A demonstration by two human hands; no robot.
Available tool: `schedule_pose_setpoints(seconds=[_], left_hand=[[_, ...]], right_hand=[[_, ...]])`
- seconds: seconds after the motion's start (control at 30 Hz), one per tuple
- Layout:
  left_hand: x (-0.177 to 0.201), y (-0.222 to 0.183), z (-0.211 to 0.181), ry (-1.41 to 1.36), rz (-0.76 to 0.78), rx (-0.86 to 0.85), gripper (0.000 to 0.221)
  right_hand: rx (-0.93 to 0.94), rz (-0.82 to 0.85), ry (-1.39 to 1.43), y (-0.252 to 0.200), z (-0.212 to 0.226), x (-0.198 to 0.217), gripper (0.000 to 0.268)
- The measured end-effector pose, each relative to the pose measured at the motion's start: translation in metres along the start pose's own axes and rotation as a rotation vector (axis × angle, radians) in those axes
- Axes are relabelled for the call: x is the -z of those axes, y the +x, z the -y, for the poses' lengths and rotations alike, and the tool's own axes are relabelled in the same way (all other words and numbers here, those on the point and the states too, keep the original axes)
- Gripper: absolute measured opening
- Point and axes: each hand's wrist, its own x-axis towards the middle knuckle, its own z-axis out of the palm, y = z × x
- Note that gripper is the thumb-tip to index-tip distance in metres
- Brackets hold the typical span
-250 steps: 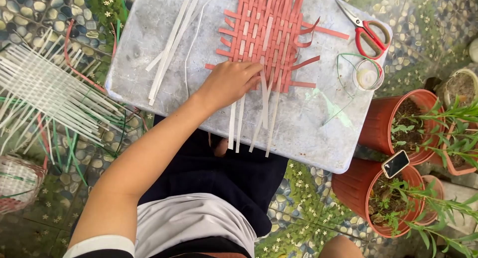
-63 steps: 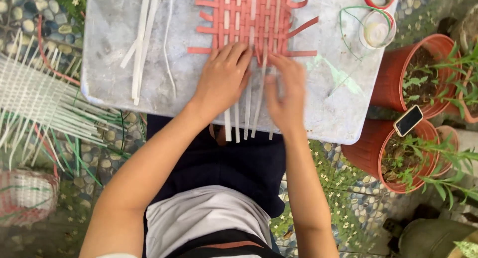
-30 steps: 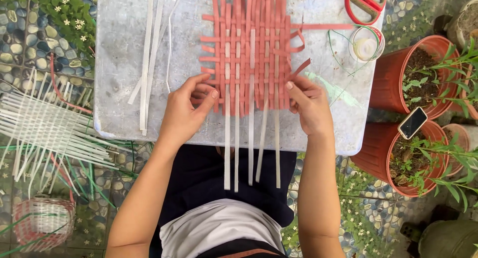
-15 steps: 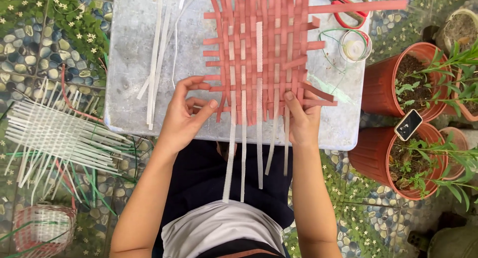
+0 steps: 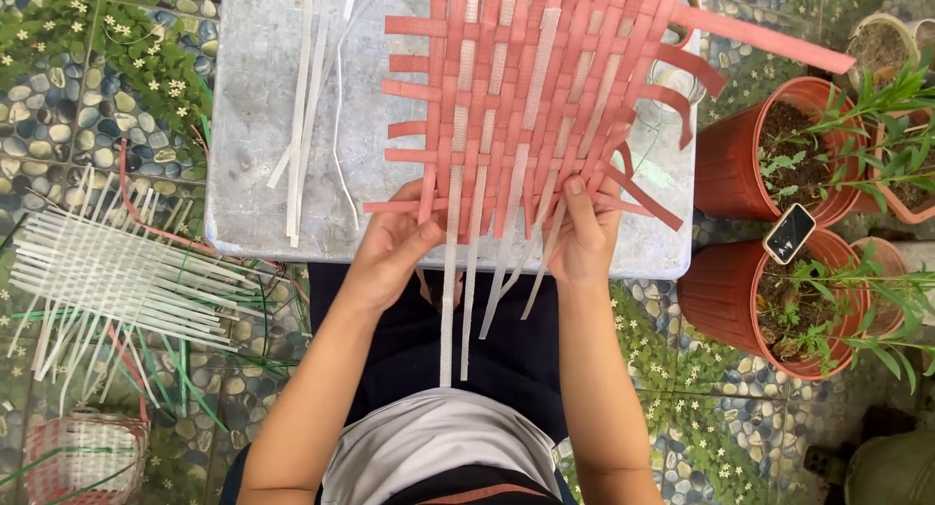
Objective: Weaving red and white plastic strips together on a table to create a patterned mat.
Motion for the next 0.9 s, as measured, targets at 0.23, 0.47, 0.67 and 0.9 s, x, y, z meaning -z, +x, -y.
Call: schedule_pose_setpoints(seconds=[0.23,0.47,0.67,0.9], left_hand=[[-0.054,0.006,-0.03,0.071,-0.281,-0.019,0.02],[-0.073,0.011,-0.065,0.498,-0.217,-0.392,0.028],[-0.107,0.006,-0.076,0.872,-0.118,-0.703,0.033],[-0.133,-0.02,-0.078,1.609,0.273,-0.615,0.045]], right_hand=[[-0.102,0.009,-0.058,-0.009,-0.009,-0.025,0.028],[-0.067,0.014,-0.599,-0.033,0.009,-0.058,0.058],[0.222,-0.009,-0.13,-0.047,0.018,-0.072,0.07],[0.22,0.024,-0.193,-0.046,0.022,-0.063,0.071]])
